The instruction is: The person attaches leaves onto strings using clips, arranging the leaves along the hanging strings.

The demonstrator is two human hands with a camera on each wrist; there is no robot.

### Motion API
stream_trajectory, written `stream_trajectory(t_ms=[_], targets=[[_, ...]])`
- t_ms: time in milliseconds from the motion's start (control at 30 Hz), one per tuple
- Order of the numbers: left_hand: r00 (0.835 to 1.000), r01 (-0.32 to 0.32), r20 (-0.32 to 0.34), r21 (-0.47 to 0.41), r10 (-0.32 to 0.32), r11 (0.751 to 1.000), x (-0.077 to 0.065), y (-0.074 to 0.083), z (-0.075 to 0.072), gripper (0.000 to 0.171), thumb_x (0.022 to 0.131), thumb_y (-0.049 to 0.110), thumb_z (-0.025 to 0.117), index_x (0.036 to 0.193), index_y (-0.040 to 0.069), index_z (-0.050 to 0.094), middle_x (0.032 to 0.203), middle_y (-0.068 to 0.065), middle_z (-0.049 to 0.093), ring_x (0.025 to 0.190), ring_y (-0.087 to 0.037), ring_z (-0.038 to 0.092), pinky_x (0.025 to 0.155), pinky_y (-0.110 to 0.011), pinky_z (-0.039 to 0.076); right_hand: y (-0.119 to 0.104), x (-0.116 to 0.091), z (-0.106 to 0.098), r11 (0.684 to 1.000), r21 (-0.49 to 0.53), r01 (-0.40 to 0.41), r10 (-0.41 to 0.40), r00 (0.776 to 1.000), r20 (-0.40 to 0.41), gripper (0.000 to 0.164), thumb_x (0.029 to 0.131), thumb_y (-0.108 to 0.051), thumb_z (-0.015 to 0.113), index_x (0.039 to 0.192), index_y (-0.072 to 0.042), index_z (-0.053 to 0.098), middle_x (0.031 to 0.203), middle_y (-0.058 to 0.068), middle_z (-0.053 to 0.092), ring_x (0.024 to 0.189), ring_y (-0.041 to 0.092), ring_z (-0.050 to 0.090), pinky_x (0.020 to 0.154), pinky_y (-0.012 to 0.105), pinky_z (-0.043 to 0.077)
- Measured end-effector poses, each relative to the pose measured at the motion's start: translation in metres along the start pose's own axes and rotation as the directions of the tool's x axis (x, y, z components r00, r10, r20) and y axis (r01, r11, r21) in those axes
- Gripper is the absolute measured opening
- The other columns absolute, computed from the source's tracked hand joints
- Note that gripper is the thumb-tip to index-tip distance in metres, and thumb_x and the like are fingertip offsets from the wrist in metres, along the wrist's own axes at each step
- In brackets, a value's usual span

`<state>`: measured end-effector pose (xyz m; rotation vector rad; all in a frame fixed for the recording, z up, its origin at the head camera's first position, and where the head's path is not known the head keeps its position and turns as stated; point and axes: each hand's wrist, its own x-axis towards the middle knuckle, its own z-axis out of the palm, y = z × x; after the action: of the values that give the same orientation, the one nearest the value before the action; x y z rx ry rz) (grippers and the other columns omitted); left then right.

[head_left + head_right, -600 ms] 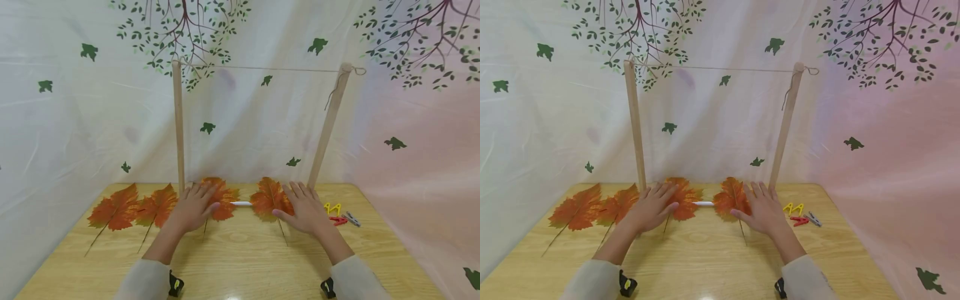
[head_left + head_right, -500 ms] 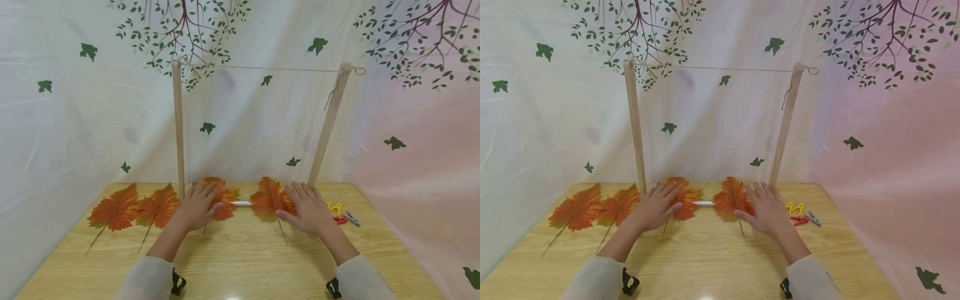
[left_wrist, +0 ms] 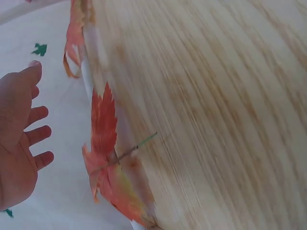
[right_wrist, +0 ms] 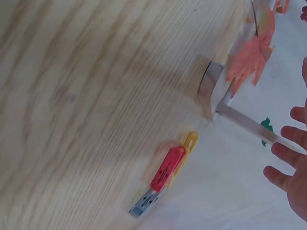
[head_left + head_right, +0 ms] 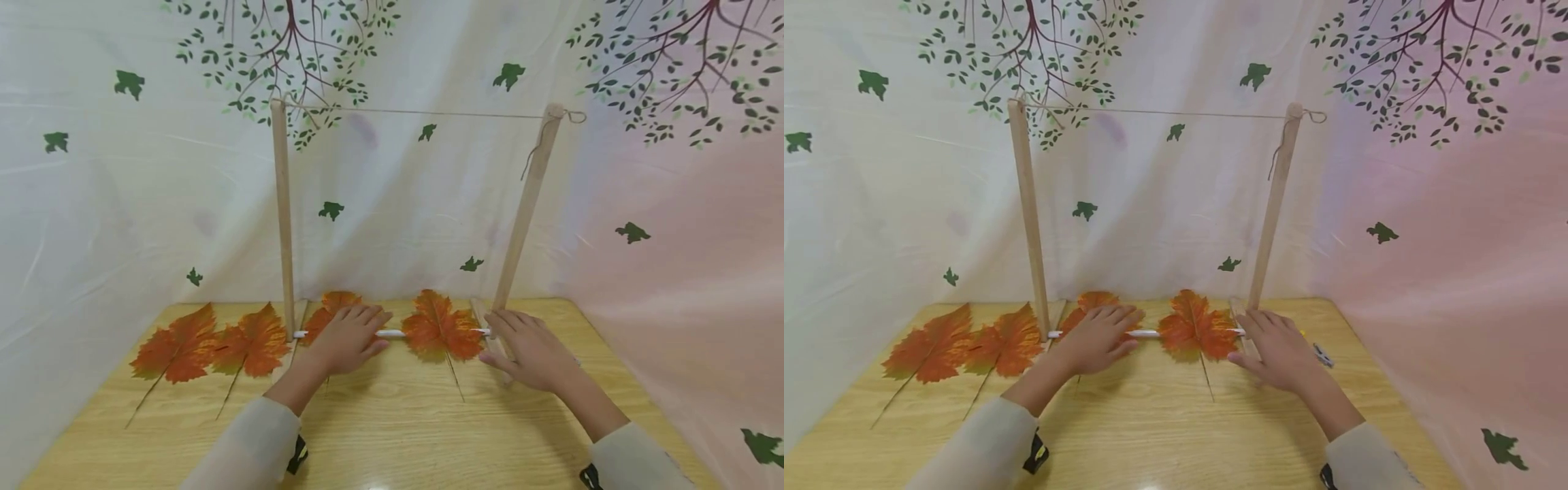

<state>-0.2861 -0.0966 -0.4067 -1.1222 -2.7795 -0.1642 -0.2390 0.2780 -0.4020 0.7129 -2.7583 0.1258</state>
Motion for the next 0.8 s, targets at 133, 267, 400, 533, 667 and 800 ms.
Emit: stream_trajectory(t_ms=[133,267,400,533,667,800], targets=[[0.999,-0.042,0.031,0.03,0.041,0.999,0.01,0.007,0.005,0.058,0.11,0.044,0.045,0.158,0.013,0.038,0.159,-0.013,0.042,0.146,-0.036,0.037,0.117,-0.06,0.028,0.008,-0.007,-0.001,0.999,-0.03,0.012,-0.013,1.0,-0.012,0.071,0.097,-0.052,0.066,0.148,-0.005,0.052,0.146,0.02,0.054,0.13,0.045,0.051,0.102,0.069,0.04],[0.996,-0.068,0.065,0.038,0.066,0.997,0.019,0.015,0.011,0.057,0.11,0.044,0.045,0.158,0.014,0.038,0.159,-0.011,0.042,0.146,-0.034,0.038,0.117,-0.058,0.03,0.017,-0.014,-0.003,0.998,-0.058,0.006,-0.005,1.0,0.02,0.069,0.098,-0.051,0.065,0.147,-0.004,0.053,0.143,0.023,0.056,0.127,0.047,0.053,0.1,0.068,0.041],[0.993,-0.066,0.103,0.005,0.065,0.998,0.027,0.024,0.015,0.055,0.11,0.044,0.045,0.158,0.017,0.04,0.159,-0.006,0.042,0.146,-0.031,0.038,0.117,-0.056,0.03,0.029,-0.021,-0.004,0.998,-0.065,-0.011,0.016,0.998,0.065,0.07,0.1,-0.053,0.062,0.147,-0.002,0.052,0.144,0.024,0.055,0.127,0.049,0.052,0.1,0.069,0.04],[0.989,-0.065,0.13,-0.013,0.066,0.998,0.034,0.033,0.018,0.055,0.11,0.044,0.045,0.158,0.019,0.039,0.161,-0.004,0.04,0.147,-0.03,0.037,0.119,-0.056,0.029,0.044,-0.027,-0.002,0.997,-0.069,-0.041,0.046,0.996,0.081,0.07,0.099,-0.052,0.063,0.146,-0.001,0.052,0.143,0.023,0.056,0.126,0.05,0.053,0.099,0.069,0.04],[0.986,-0.089,0.146,0.047,0.082,0.995,0.04,0.041,0.022,0.054,0.11,0.046,0.043,0.158,0.022,0.039,0.16,0.0,0.041,0.147,-0.026,0.038,0.118,-0.054,0.031,0.058,-0.033,0.001,0.995,-0.08,-0.053,0.061,0.993,0.099,0.067,0.097,-0.048,0.067,0.143,0.0,0.055,0.137,0.024,0.059,0.119,0.05,0.057,0.095,0.069,0.044],[0.982,-0.122,0.16,0.103,0.105,0.987,0.044,0.049,0.026,0.053,0.11,0.046,0.042,0.157,0.024,0.041,0.158,0.002,0.043,0.146,-0.022,0.038,0.116,-0.051,0.035,0.068,-0.038,0.004,0.995,-0.085,-0.054,0.065,0.989,0.133,0.065,0.096,-0.047,0.069,0.14,0.0,0.057,0.132,0.023,0.062,0.113,0.049,0.06,0.09,0.069,0.046]])
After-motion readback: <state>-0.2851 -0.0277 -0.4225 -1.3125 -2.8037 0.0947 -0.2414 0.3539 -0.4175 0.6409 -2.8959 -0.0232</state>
